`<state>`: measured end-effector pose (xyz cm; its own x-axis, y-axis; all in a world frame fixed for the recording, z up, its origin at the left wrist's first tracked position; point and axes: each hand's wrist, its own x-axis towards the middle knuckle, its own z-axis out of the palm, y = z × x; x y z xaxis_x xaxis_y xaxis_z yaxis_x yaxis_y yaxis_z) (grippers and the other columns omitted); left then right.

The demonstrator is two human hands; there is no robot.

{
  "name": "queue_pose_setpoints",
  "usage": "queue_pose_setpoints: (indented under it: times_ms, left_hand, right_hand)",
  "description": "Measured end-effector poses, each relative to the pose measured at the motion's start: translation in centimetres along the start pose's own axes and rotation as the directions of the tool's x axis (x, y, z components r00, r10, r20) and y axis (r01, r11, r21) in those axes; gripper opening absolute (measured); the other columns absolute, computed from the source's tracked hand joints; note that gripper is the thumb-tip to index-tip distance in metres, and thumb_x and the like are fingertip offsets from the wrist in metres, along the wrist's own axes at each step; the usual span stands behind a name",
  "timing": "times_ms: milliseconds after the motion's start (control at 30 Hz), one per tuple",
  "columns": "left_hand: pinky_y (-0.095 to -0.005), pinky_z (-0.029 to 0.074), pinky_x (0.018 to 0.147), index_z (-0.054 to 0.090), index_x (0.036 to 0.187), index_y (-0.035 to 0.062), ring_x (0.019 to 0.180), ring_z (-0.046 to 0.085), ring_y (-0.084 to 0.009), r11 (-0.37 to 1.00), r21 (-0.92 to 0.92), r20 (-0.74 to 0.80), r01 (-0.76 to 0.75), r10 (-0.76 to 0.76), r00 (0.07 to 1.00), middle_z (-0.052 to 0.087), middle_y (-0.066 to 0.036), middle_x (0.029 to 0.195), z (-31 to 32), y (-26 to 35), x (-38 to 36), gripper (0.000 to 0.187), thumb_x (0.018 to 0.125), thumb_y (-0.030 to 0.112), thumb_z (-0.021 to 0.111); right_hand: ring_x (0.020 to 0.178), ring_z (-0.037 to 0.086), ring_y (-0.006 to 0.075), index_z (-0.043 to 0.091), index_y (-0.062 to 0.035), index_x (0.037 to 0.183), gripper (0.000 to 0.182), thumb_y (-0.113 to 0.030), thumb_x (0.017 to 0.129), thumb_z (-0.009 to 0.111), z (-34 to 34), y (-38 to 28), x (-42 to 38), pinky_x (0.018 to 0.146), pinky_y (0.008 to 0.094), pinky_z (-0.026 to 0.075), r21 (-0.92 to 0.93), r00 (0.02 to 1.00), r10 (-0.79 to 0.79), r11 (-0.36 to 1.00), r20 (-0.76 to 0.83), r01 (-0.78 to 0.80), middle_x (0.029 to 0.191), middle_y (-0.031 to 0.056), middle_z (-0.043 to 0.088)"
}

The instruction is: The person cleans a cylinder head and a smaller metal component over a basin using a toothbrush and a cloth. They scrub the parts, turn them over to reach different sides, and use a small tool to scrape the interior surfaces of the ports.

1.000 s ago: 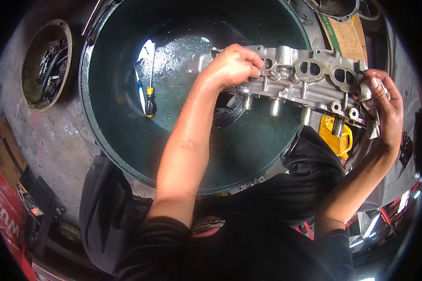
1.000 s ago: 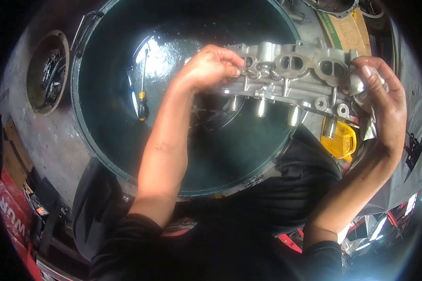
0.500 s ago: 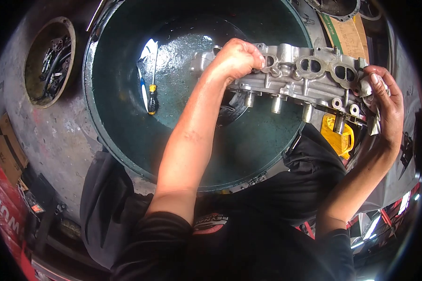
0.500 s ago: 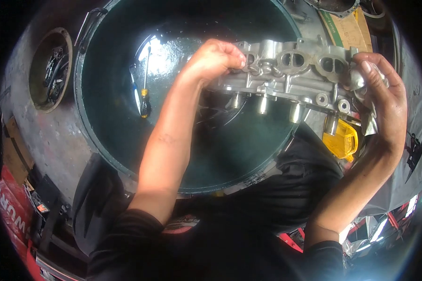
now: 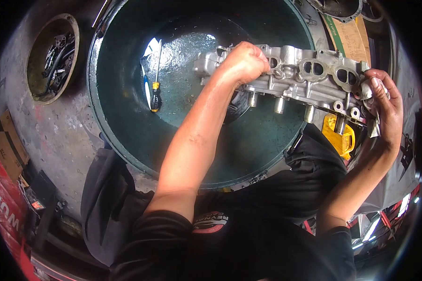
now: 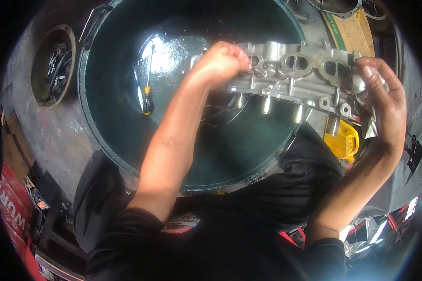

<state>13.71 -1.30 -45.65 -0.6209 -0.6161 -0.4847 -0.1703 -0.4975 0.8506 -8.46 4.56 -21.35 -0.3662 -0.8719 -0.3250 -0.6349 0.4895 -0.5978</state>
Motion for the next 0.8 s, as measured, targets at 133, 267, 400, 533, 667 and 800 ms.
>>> queue_pose_setpoints:
  times_ms: [133,267,400,533,667,800]
  left_hand:
    - [-0.0307,0.048,0.071,0.070,0.085,0.0009,0.074,0.060,-0.0147,0.996,0.092,-0.043,0.009,-0.005,0.999,0.068,-0.005,0.078,0.6,0.5,-1.1,0.011,0.084,0.011,0.068]
    - [-0.0280,0.048,0.068,0.071,0.098,0.0017,0.071,0.059,-0.0116,0.998,-0.068,-0.024,-0.018,0.017,1.000,0.067,-0.003,0.077,0.7,-1.6,-1.0,0.018,0.082,0.011,0.070]
    - [-0.0289,0.048,0.063,0.071,0.095,0.0036,0.069,0.059,-0.0114,0.992,-0.118,0.068,0.045,-0.037,0.997,0.068,-0.003,0.078,-0.3,-0.7,-2.1,0.017,0.079,0.007,0.072]
    - [-0.0280,0.047,0.063,0.071,0.090,0.0046,0.069,0.059,-0.0113,0.979,-0.201,0.024,0.028,-0.023,0.999,0.069,-0.003,0.077,0.2,-1.5,-0.9,0.013,0.077,0.006,0.072]
    - [-0.0277,0.047,0.063,0.072,0.084,0.0040,0.068,0.060,-0.0117,0.977,-0.213,-0.023,0.030,-0.035,0.999,0.069,-0.003,0.076,0.8,-1.7,-0.6,0.009,0.075,0.006,0.073]
    - [-0.0277,0.048,0.063,0.072,0.079,0.0037,0.067,0.060,-0.0117,0.981,-0.193,-0.055,0.014,-0.026,0.998,0.069,-0.004,0.075,1.3,-1.4,-1.0,0.006,0.073,0.005,0.074]
  right_hand:
    - [0.080,0.061,0.0121,0.068,-0.0081,0.105,0.027,-0.031,0.092,0.067,-0.2,0.0,-0.1,0.070,0.0236,0.047,-0.057,1.000,-0.010,0.998,-0.008,0.009,0.096,0.0028,0.066]
    - [0.080,0.061,0.0119,0.068,-0.0073,0.106,0.026,-0.029,0.092,0.067,-0.1,0.0,-0.3,0.069,0.0243,0.048,-0.038,1.000,-0.019,0.999,-0.010,0.019,0.096,0.0030,0.066]
    - [0.083,0.061,0.0128,0.067,-0.0055,0.106,0.023,-0.025,0.093,0.067,-0.1,-0.3,-0.8,0.071,0.0257,0.049,0.005,1.000,0.013,1.000,0.018,-0.013,0.096,0.0039,0.066]
    - [0.085,0.062,0.0141,0.067,-0.0046,0.107,0.024,-0.023,0.093,0.067,-0.4,-0.1,-0.9,0.074,0.0257,0.049,0.035,0.996,-0.019,0.999,0.090,0.016,0.096,0.0050,0.065]
    - [0.085,0.062,0.0144,0.065,-0.0023,0.106,0.024,-0.022,0.093,0.067,-0.6,0.5,-1.1,0.078,0.0264,0.048,-0.029,0.995,-0.084,0.996,0.060,0.086,0.095,0.0051,0.065]
    - [0.089,0.061,0.0149,0.065,-0.0008,0.105,0.023,-0.020,0.093,0.066,-0.8,0.7,-1.9,0.081,0.0270,0.047,-0.043,0.993,-0.090,0.995,0.070,0.093,0.097,0.0051,0.064]
